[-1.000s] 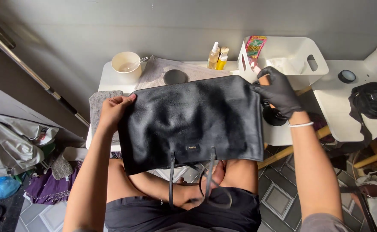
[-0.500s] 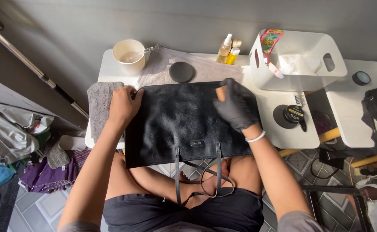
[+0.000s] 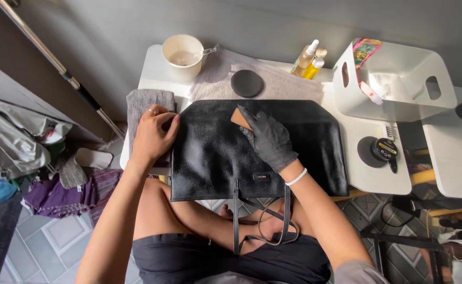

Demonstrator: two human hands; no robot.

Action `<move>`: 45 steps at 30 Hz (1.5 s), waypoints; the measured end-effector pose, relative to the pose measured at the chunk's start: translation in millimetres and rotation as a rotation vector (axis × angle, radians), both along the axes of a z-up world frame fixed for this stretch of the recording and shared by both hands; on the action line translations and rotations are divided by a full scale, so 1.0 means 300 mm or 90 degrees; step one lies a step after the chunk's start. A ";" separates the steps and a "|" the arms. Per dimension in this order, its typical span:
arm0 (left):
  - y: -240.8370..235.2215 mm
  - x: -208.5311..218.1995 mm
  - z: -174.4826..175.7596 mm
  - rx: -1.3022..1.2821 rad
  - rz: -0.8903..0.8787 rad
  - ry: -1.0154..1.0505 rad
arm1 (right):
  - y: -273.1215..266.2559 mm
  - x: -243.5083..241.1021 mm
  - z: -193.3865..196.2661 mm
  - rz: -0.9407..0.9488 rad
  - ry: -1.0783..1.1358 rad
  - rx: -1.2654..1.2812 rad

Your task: The person cleans a black leather handbag using a wooden brush. They systematically brush the exterior surface of the bag, including the main body and the handles, while holding the bag steady with their other hand.

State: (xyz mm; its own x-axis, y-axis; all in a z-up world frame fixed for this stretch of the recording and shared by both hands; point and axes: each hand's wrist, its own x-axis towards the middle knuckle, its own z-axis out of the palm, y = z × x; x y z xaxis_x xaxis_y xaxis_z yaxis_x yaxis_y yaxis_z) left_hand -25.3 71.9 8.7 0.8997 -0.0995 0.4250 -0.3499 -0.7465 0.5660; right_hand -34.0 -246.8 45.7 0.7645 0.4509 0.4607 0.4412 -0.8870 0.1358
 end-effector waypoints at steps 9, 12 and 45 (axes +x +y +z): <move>-0.002 0.034 -0.054 0.044 0.022 -0.045 | 0.278 0.268 -0.205 0.013 0.018 0.005; -0.015 0.035 -0.046 0.072 0.042 -0.050 | 0.343 0.288 -0.252 0.074 0.091 0.043; -0.023 0.025 -0.043 0.092 0.062 -0.044 | 0.264 0.242 -0.135 -0.006 0.107 0.107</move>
